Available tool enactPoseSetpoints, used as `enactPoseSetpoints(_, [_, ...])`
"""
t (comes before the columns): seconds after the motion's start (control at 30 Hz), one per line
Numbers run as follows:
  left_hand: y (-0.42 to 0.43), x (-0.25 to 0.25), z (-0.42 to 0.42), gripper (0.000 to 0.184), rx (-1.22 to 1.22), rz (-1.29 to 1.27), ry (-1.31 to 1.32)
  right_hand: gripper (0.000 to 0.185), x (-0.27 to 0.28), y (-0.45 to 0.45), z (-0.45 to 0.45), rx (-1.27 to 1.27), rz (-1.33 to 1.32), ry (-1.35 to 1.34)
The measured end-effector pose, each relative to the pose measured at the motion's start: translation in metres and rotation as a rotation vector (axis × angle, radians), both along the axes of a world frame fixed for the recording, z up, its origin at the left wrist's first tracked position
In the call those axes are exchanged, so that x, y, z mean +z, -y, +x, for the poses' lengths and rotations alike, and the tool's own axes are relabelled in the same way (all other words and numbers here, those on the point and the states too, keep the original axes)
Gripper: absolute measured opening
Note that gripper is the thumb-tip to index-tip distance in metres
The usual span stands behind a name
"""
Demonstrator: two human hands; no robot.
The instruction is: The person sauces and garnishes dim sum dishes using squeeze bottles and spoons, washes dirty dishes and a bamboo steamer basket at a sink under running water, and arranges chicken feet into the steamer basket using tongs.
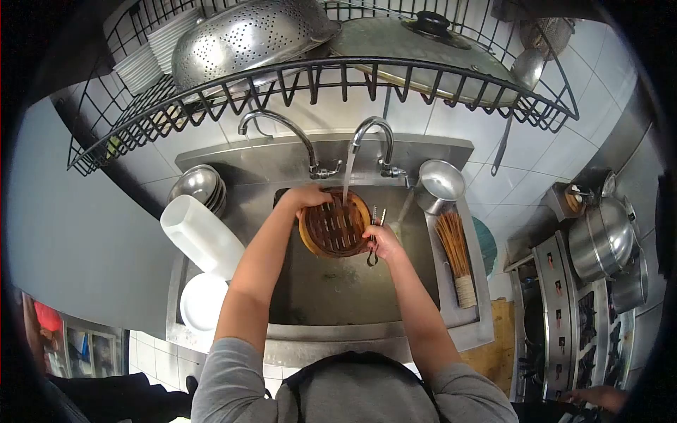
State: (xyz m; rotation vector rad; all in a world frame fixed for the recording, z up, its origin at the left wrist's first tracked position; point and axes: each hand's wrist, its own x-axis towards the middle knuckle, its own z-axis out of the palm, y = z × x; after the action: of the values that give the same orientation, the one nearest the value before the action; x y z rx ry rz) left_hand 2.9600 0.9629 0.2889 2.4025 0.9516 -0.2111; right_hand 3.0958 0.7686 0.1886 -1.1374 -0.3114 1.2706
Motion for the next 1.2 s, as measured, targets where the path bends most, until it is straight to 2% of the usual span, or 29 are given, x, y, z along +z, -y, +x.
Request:
enactPoseSetpoints(0.07, [0.004, -0.004, -0.036, 0.043, 0.323, -0.576, 0.179, 0.015, -0.005, -0.006, -0.011, -0.02, 0.002, -0.013])
enactPoseSetpoints(0.1, [0.004, -0.01, -0.051, 0.043, 0.338, -0.573, 0.182, 0.015, -0.004, -0.012, -0.015, -0.005, 0.003, -0.015])
enactPoseSetpoints(0.17, [0.006, -0.021, -0.081, 0.046, 0.468, -0.646, 0.342, 0.016, -0.003, -0.034, -0.021, 0.029, -0.011, 0.279])
enactPoseSetpoints(0.2, [0.015, -0.026, -0.092, 0.041, 0.604, -0.655, 0.406, 0.023, -0.001, -0.049, -0.021, 0.006, -0.018, 0.482])
enactPoseSetpoints(0.27, [0.025, -0.044, -0.113, 0.041, 0.685, -0.735, 0.477, 0.028, 0.024, -0.073, -0.02, -0.01, -0.048, 0.749])
enactPoseSetpoints(0.3, [0.028, -0.058, -0.119, 0.041, 0.746, -0.819, 0.548, 0.029, 0.039, -0.085, -0.018, 0.043, -0.025, 0.769])
enactPoseSetpoints(0.33, [0.014, -0.094, -0.129, 0.056, 0.681, -0.93, 0.528, 0.03, 0.055, -0.096, -0.017, 0.092, -0.003, 0.79])
enactPoseSetpoints(0.37, [0.026, -0.096, -0.13, 0.056, 0.68, -0.934, 0.533, 0.03, 0.069, -0.105, -0.016, 0.095, -0.005, 0.797])
enactPoseSetpoints(0.43, [0.054, -0.099, -0.122, 0.06, 0.761, -0.994, 0.754, 0.031, 0.093, -0.12, -0.016, 0.258, 0.048, 0.616])
enactPoseSetpoints(0.47, [0.065, -0.093, -0.118, 0.062, 0.77, -1.047, 0.782, 0.031, 0.1, -0.127, -0.013, 0.257, 0.044, 0.626])
enactPoseSetpoints(0.5, [0.068, -0.102, -0.112, 0.062, 0.764, -1.056, 0.787, 0.031, 0.106, -0.131, -0.011, 0.286, 0.021, 0.616])
enactPoseSetpoints(0.57, [0.074, -0.113, -0.097, 0.06, 0.8, -1.089, 0.954, 0.03, 0.117, -0.133, -0.005, 0.31, -0.01, 0.616])
enactPoseSetpoints(0.63, [0.08, -0.122, -0.086, 0.06, 0.801, -1.088, 0.964, 0.028, 0.125, -0.134, 0.003, 0.425, -0.046, 0.927])
enactPoseSetpoints(0.7, [0.081, -0.131, -0.077, 0.062, 0.735, -1.116, 1.081, 0.021, 0.127, -0.134, 0.009, 0.427, -0.039, 0.926])
enactPoseSetpoints(0.77, [0.084, -0.125, -0.073, 0.063, 0.721, -1.092, 1.09, 0.008, 0.131, -0.131, 0.011, 0.44, -0.011, 0.908])
enactPoseSetpoints(0.8, [0.086, -0.122, -0.072, 0.065, 0.713, -1.06, 1.099, 0.008, 0.133, -0.13, 0.013, 0.439, -0.014, 0.91])
enactPoseSetpoints(0.87, [0.09, -0.107, -0.071, 0.068, 0.74, -0.99, 1.089, 0.007, 0.151, -0.12, 0.005, 0.63, -0.233, 1.449])
enactPoseSetpoints(0.9, [0.091, -0.102, -0.071, 0.07, 0.768, -0.918, 1.077, 0.007, 0.152, -0.12, 0.003, 0.632, -0.232, 1.447])
enactPoseSetpoints(0.97, [0.082, -0.118, -0.071, 0.072, 0.768, -0.859, 1.124, 0.012, 0.151, -0.122, 0.003, 0.661, -0.195, 1.238])
enactPoseSetpoints(1.0, [0.076, -0.127, -0.072, 0.073, 0.765, -0.798, 1.171, 0.012, 0.15, -0.124, 0.0, 0.665, -0.19, 1.237])
enactPoseSetpoints(1.07, [0.081, -0.118, -0.078, 0.073, 0.787, -0.776, 1.202, 0.009, 0.146, -0.128, -0.004, 0.657, -0.295, 1.483])
enactPoseSetpoints(1.13, [0.079, -0.116, -0.08, 0.074, 0.808, -0.756, 1.239, 0.009, 0.142, -0.134, -0.006, 0.671, -0.28, 1.463])
enactPoseSetpoints(1.2, [0.074, -0.122, -0.085, 0.072, 0.747, -0.624, 1.241, 0.01, 0.133, -0.137, -0.007, 0.688, -0.272, 1.435])
